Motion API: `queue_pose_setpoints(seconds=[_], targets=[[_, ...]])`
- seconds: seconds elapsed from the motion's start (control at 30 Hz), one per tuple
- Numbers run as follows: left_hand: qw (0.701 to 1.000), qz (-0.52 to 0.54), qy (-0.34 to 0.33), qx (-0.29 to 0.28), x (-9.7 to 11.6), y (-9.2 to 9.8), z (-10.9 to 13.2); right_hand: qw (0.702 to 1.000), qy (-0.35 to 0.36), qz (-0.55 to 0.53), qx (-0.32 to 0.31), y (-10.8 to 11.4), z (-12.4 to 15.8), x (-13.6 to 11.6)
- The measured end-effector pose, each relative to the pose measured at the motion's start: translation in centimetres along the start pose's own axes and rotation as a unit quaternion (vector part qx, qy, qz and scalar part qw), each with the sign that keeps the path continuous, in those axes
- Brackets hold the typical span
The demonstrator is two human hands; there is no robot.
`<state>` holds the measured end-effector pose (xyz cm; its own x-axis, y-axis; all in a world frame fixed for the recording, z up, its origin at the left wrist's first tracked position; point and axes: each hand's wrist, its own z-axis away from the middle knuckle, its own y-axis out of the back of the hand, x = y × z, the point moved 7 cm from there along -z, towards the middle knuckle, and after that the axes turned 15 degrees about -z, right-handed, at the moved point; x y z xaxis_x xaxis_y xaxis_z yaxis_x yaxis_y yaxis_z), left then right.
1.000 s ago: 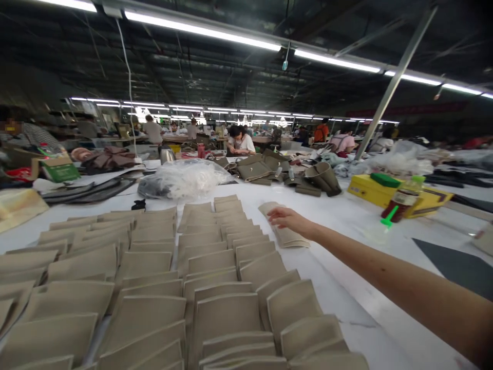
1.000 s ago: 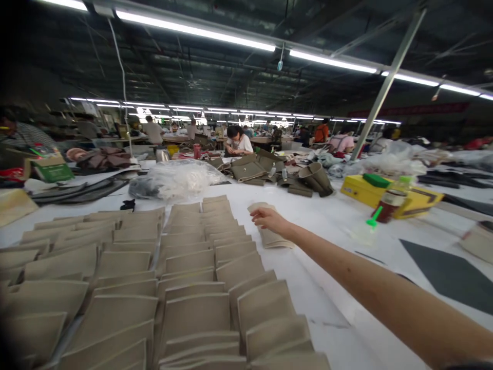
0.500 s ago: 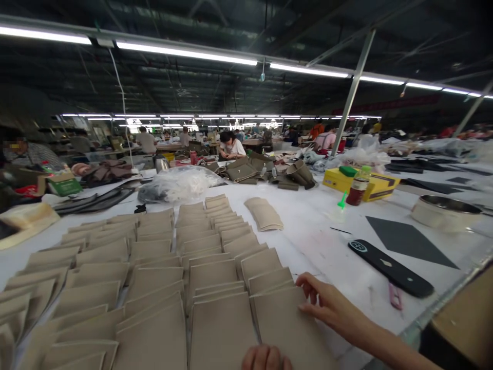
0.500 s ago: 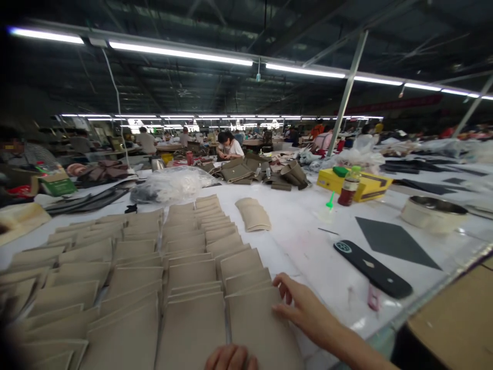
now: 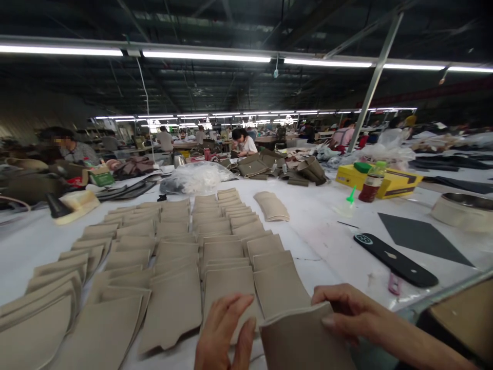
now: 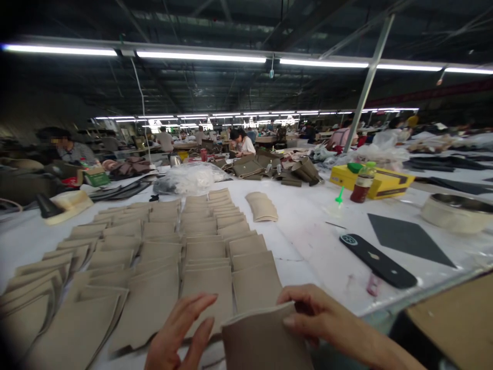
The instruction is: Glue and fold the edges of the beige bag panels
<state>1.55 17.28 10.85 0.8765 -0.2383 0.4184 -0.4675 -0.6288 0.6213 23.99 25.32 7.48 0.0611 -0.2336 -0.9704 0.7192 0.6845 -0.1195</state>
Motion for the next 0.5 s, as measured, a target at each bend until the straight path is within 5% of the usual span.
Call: queue_pose_setpoints(seconds=[0.07, 0.13, 0.2, 0.3, 0.5], targets=[[0.977, 0.085, 0.057, -0.188, -0.3, -1.2, 0.1, 0.999, -0.045, -0.018, -0.021, -2.7, 0.9, 1.8], [0.903, 0.151, 0.123, -0.383, -0.4, -2.9, 2.2, 0.998, -0.058, 0.016, -0.017, -5.1, 1.3, 3.5], [0.82, 0.201, 0.193, -0.499, -0.6, -3.8, 4.9, 0.994, -0.035, 0.102, -0.004, -7.0, 1.6, 4.5], [0.767, 0.242, 0.242, -0.543, -1.2, -3.8, 7.5, 0.98, 0.006, 0.2, -0.006, -8.9, 1.8, 5.6], [0.766, 0.202, 0.197, -0.577, -2.3, -2.8, 9.2, 0.958, 0.03, 0.28, -0.061, -10.4, 1.6, 7.6]])
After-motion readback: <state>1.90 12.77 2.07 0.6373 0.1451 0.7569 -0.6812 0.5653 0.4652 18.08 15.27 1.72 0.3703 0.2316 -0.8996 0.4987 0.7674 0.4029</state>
